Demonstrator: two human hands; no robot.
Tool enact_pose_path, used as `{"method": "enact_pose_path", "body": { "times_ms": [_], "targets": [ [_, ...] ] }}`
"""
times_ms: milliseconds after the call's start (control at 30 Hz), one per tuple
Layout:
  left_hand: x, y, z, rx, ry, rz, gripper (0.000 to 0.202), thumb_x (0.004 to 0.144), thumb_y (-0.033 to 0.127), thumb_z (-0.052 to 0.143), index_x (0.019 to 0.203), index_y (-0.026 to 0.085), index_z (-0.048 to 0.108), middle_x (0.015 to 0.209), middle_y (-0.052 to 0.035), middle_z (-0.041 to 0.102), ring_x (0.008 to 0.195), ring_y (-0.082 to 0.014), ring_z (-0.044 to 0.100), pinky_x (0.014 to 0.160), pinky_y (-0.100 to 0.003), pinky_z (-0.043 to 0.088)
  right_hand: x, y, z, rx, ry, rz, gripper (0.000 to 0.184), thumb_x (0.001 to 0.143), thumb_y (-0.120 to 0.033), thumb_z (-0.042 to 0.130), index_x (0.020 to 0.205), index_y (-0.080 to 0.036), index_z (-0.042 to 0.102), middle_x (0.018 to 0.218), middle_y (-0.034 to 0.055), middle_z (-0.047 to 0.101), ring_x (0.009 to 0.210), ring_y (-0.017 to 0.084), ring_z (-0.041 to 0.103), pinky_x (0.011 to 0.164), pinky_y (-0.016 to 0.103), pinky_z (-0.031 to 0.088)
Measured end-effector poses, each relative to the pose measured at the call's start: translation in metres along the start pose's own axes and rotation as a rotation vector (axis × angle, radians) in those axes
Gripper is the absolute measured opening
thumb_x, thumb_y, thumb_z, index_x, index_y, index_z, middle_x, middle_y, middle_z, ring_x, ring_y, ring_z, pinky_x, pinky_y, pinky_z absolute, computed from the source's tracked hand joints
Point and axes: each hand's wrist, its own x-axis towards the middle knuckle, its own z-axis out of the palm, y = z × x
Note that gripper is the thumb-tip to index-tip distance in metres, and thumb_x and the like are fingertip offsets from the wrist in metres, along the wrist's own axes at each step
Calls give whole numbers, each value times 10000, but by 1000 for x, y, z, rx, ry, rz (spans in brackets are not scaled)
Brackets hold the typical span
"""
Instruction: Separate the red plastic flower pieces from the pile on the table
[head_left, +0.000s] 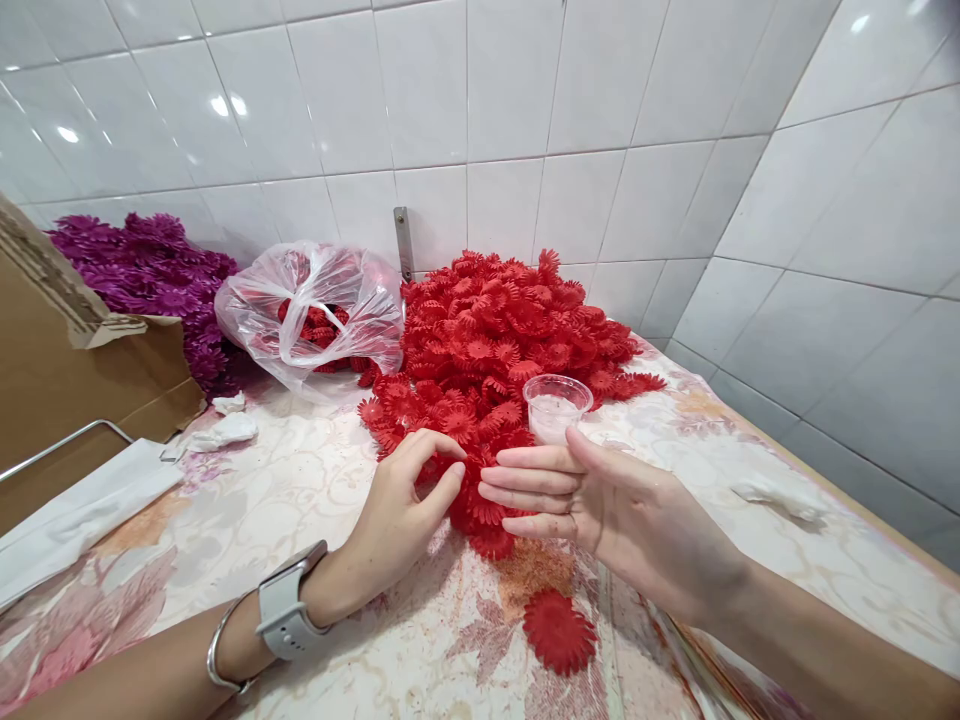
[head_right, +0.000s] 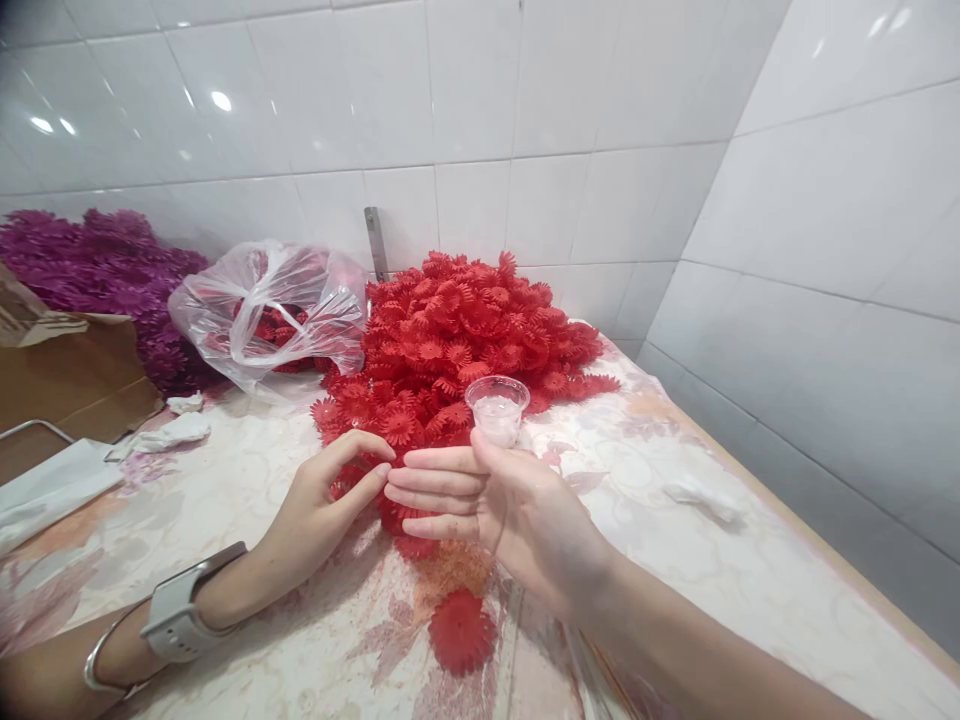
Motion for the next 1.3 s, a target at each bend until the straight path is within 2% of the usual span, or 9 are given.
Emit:
{"method": "enact_pose_path", "body": {
  "times_ms": [433, 700, 767, 833, 900, 1000, 1067, 1167, 1300],
  "targets": [
    [-1, 0, 0, -4, -1, 1, 78, 821, 180, 470, 811, 190, 547, 842, -12, 599, 802, -153, 556, 732, -280, 426, 1, -1, 1, 95, 9, 70, 476, 919, -362, 295, 958, -61, 662, 1051, 180, 661, 988, 242, 621, 823, 345, 505],
    [0, -2, 1, 6, 0, 15, 74, 831, 169, 462, 842, 192, 531, 877, -13, 576, 846, -148, 542, 773, -277, 418, 3, -1, -2, 67, 57, 18, 494, 868, -466, 345, 933, -86, 654, 984, 161, 677, 918, 231, 638, 817, 344, 489],
    [1, -5, 2, 40, 49, 38, 92, 822, 152, 465, 875, 196, 525, 948, -28, 557, 934, -162, 522, 839, -296, 404, 5, -4, -6, -139, 100, -67, 418, 847, -462, 404, 905, -126, 645, 907, 120, 684, 830, 204, 642, 766, 335, 489],
    [4, -8, 1, 98, 111, 61, 138, 805, 140, 480, 922, 201, 520, 1032, -44, 524, 1029, -177, 485, 906, -322, 376, 4, -8, -9, -543, 81, -145, 319, 812, -440, 495, 857, -158, 637, 802, 68, 668, 732, 173, 616, 697, 308, 470],
    [7, -11, -1, 165, 142, 75, 186, 793, 139, 495, 965, 205, 517, 1093, -54, 496, 1088, -188, 454, 947, -345, 352, 1, -14, -10, -1010, -43, -138, 251, 759, -414, 589, 857, -185, 619, 733, 19, 635, 680, 154, 574, 640, 277, 431],
    [14, -15, -6, 237, 162, 94, 188, 796, 153, 499, 976, 200, 524, 1137, -65, 486, 1119, -202, 440, 969, -379, 336, -7, -18, -6, -1455, -245, 10, 380, 638, -407, 700, 936, -219, 560, 742, -16, 599, 675, 155, 537, 563, 246, 379],
    [18, -18, -10, 276, 186, 120, 165, 814, 176, 486, 971, 194, 533, 1145, -70, 497, 1120, -208, 441, 979, -397, 326, -12, -15, -2, -1599, -300, 69, 407, 593, -364, 724, 919, -218, 528, 774, -15, 584, 669, 156, 522, 520, 232, 350],
    [25, -23, -18, 327, 174, 158, 185, 853, 239, 450, 1011, 202, 538, 1173, -66, 503, 1144, -206, 422, 1007, -404, 300, -13, -10, 2, -1689, -349, 42, 238, 663, -185, 626, 871, -213, 514, 804, -13, 592, 667, 141, 529, 528, 226, 350],
    [32, -28, -31, 310, -80, 157, 388, 861, 400, 439, 1210, 232, 446, 1339, -71, 393, 1257, -202, 322, 1060, -389, 249, -7, -13, 5, -1710, -228, -129, 213, 771, -123, 490, 959, -213, 536, 880, 18, 629, 748, 153, 575, 622, 253, 424]
  ]
}}
